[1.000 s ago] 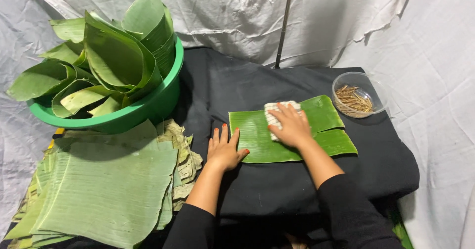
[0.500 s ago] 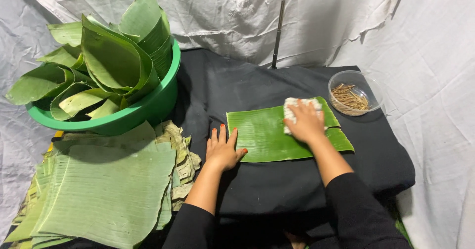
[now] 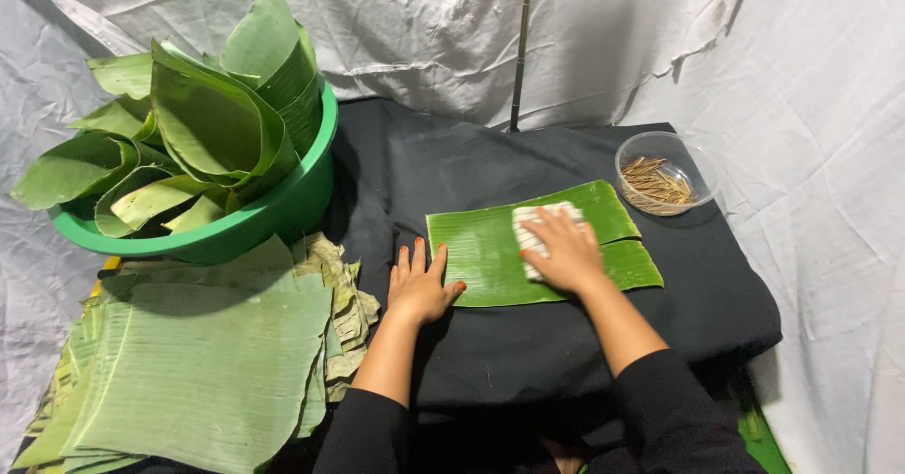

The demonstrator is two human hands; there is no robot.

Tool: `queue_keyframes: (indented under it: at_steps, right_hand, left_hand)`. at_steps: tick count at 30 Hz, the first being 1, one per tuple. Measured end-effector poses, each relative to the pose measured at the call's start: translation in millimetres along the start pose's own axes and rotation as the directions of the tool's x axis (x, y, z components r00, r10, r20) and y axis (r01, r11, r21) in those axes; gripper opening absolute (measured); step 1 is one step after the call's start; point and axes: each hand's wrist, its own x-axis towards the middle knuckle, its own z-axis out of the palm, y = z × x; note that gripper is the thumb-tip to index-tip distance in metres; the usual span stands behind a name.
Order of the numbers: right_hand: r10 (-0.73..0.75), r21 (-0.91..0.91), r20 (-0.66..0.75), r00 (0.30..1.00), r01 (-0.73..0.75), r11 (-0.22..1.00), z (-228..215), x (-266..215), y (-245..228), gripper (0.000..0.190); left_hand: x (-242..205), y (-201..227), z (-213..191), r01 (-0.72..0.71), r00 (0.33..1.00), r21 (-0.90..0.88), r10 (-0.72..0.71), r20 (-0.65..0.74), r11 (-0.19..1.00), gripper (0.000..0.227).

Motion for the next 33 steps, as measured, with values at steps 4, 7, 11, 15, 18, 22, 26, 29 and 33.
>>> queue_keyframes:
  at_steps: [4,7,11,15,18,22,26,29,33]
  right_hand:
    - [0.117,0.014,-0.048,0.992,-0.117,0.993,-7,-8,63,0.058]
    - [0.193,0.016,-0.073,0.979,-0.192,0.981,-4,-10,91,0.058]
    - [0.235,0.012,-0.088,0.968,-0.235,0.972,2,-9,79,0.058]
    - [0.211,0.019,-0.104,0.972,-0.21,0.977,13,-4,41,0.057]
    - [0.053,-0.002,-0.038,0.998,-0.054,0.999,4,-26,-25,0.055]
    - [-0.061,0.033,-0.005,0.998,0.062,0.998,8,-41,-55,0.057]
    - [-0.07,0.036,-0.016,0.997,0.071,0.997,9,-44,-36,0.056]
    - [-0.007,0.022,-0.023,1.0,0.007,1.0,8,-47,-5,0.057]
    - [0.093,0.009,-0.069,0.993,-0.092,0.996,5,-52,46,0.058]
  left_hand:
    - [3,-1,3,-0.003,1.0,-0.003,0.003,0.001,1.0,0.079]
    - [5,-1,5,0.001,1.0,0.024,-0.001,-0.011,1.0,0.08]
    - [6,-2,7,0.001,1.0,0.024,-0.001,-0.019,1.0,0.08]
    - [7,-3,9,0.002,1.0,0.012,-0.002,-0.022,1.0,0.079]
    - [8,-4,9,-0.005,1.0,0.007,0.005,-0.031,1.0,0.079]
    - [10,-5,11,-0.002,0.999,0.003,0.002,-0.037,1.0,0.08]
    - [8,-6,9,-0.008,0.999,0.012,0.009,-0.036,1.0,0.08]
    - [10,-5,9,-0.011,0.999,0.018,0.012,-0.031,1.0,0.081]
    - [8,-4,8,-0.003,1.0,0.027,0.004,-0.027,1.0,0.08]
